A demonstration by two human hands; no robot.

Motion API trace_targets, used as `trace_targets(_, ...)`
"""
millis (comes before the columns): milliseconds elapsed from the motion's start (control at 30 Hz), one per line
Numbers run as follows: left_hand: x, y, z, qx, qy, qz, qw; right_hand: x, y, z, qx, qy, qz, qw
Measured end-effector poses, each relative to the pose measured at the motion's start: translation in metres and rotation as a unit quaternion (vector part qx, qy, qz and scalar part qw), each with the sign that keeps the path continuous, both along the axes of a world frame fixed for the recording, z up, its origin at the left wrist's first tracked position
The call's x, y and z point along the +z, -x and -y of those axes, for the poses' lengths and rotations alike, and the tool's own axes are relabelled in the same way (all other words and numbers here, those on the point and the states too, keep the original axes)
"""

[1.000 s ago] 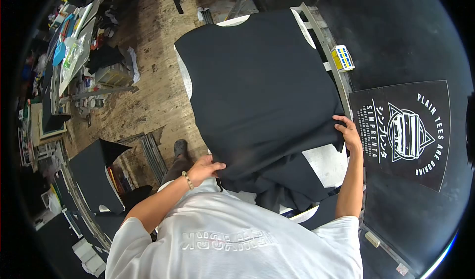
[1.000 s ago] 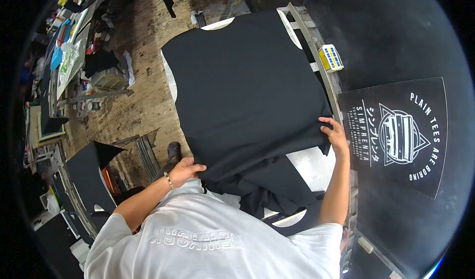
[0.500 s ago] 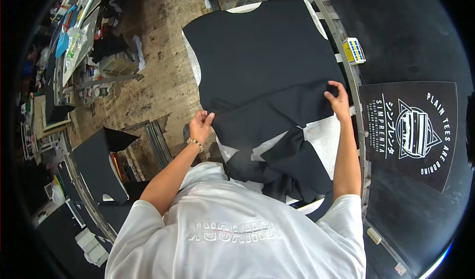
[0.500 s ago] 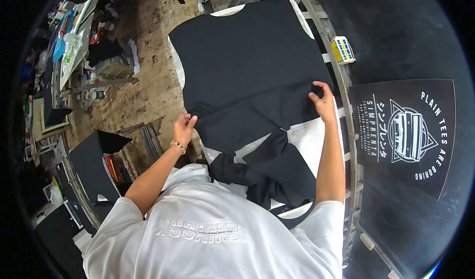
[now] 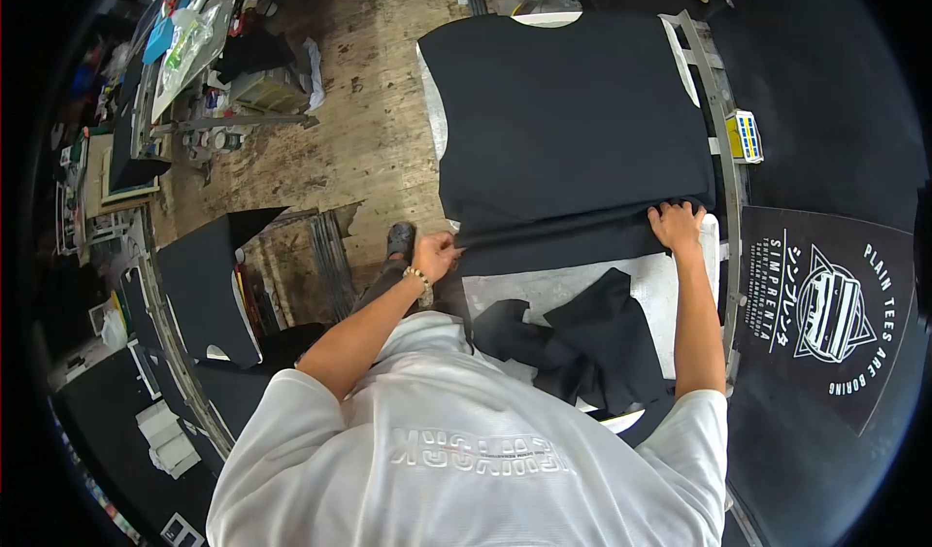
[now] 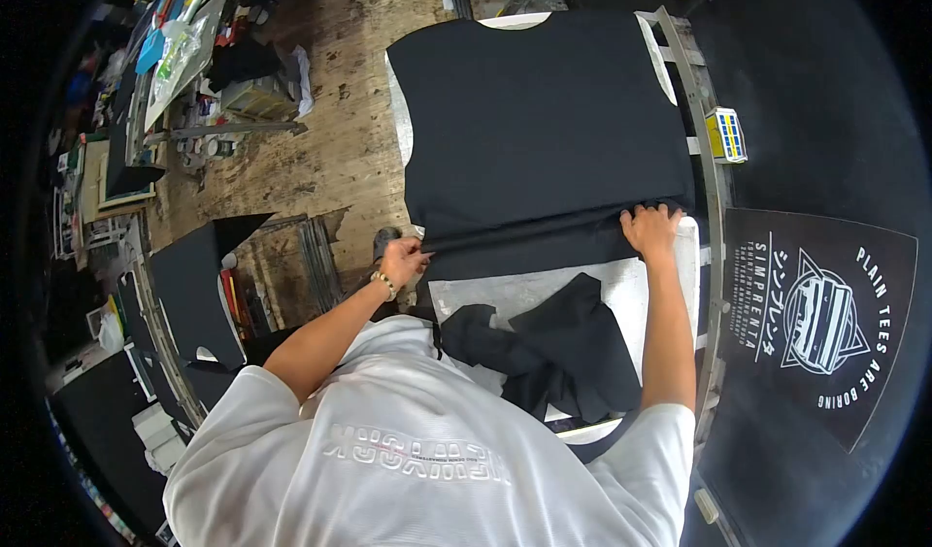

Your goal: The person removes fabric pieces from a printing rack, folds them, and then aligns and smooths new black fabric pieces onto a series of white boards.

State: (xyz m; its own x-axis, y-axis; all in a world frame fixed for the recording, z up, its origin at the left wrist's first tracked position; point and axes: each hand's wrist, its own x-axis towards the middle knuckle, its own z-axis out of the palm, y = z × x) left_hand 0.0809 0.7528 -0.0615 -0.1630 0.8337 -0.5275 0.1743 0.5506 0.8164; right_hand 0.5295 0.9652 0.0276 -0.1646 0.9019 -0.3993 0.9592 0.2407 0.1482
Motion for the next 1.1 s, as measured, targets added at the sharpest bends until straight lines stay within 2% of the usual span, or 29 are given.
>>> trace_targets(33,0.007,-0.001,-0.003,0.000,0.001,-0.002,1.000,-0.002,0.005,-0.006,-0.009,0.019,0.029,0.999)
trace_targets(67,0.014,-0.005,-0.010,-0.031,0.049,-0.033,0.998,-0.004,0.010,-0.018,-0.046,0.108,0.084,0.989)
trace_targets(100,0.019,-0.007,-0.016,-0.062,0.095,-0.063,0.992,-0.010,0.016,-0.027,-0.050,0.108,0.083,0.989)
trace_targets(167,0.004,-0.005,-0.019,-0.045,0.091,-0.023,0.995,-0.023,0.021,-0.041,-0.094,0.144,0.156,0.973)
trace_targets(233,0.021,-0.007,-0.030,0.080,0.130,0.188,0.970,-0.033,0.027,-0.043,-0.098,0.125,0.148,0.976)
trace_targets(300,0.027,0.000,-0.037,0.047,0.146,0.162,0.975,-0.033,0.033,-0.032,-0.107,0.115,0.140,0.978)
trace_targets(367,0.018,0.015,-0.041,-0.038,0.165,0.219,0.961,-0.007,0.042,-0.027,-0.079,0.048,0.046,0.995)
trace_targets(400,0.020,0.017,-0.042,-0.031,0.185,0.248,0.950,0.015,0.049,-0.029,-0.092,0.041,0.055,0.993)
trace_targets(433,0.022,0.021,-0.041,-0.053,0.182,0.242,0.951,0.040,0.058,-0.033,-0.084,0.152,0.126,0.977)
trace_targets(467,0.036,0.022,-0.043,-0.027,0.152,0.299,0.942,0.056,0.057,-0.036,-0.074,0.264,0.190,0.943)
trace_targets(500,0.054,0.020,-0.046,0.002,0.125,0.352,0.928,0.057,0.047,-0.036,-0.085,0.262,0.195,0.941)
trace_targets(533,0.063,0.017,-0.049,-0.007,0.125,0.355,0.926,0.053,0.040,-0.034,-0.096,0.244,0.158,0.952)
trace_targets(600,0.076,0.012,-0.054,0.160,0.070,0.305,0.936,0.046,0.032,-0.025,-0.093,0.232,0.116,0.961)
trace_targets(733,0.056,0.023,-0.057,0.125,0.030,0.227,0.965,0.025,0.010,-0.041,-0.137,0.238,0.116,0.955)
trace_targets(767,0.052,0.025,-0.059,0.119,0.028,0.229,0.966,0.023,-0.006,-0.049,-0.161,0.177,0.036,0.970)
trace_targets(833,0.061,0.022,-0.060,0.128,0.043,0.173,0.976,0.033,-0.035,-0.068,-0.232,0.111,-0.032,0.966)
trace_targets(933,0.071,0.017,-0.059,0.151,0.052,0.140,0.977,0.048,-0.046,-0.077,-0.295,-0.023,-0.038,0.955)
trace_targets(967,0.072,0.016,-0.058,0.167,0.049,0.118,0.978,0.038,-0.054,-0.077,-0.295,-0.020,-0.037,0.955)
trace_targets(1033,0.071,0.014,-0.055,0.165,0.026,0.102,0.981,0.014,-0.072,-0.084,-0.257,-0.196,-0.211,0.923)
trace_targets(1100,0.070,0.013,-0.051,0.166,0.008,0.081,0.983,0.010,-0.079,-0.086,-0.374,-0.063,-0.334,0.863)
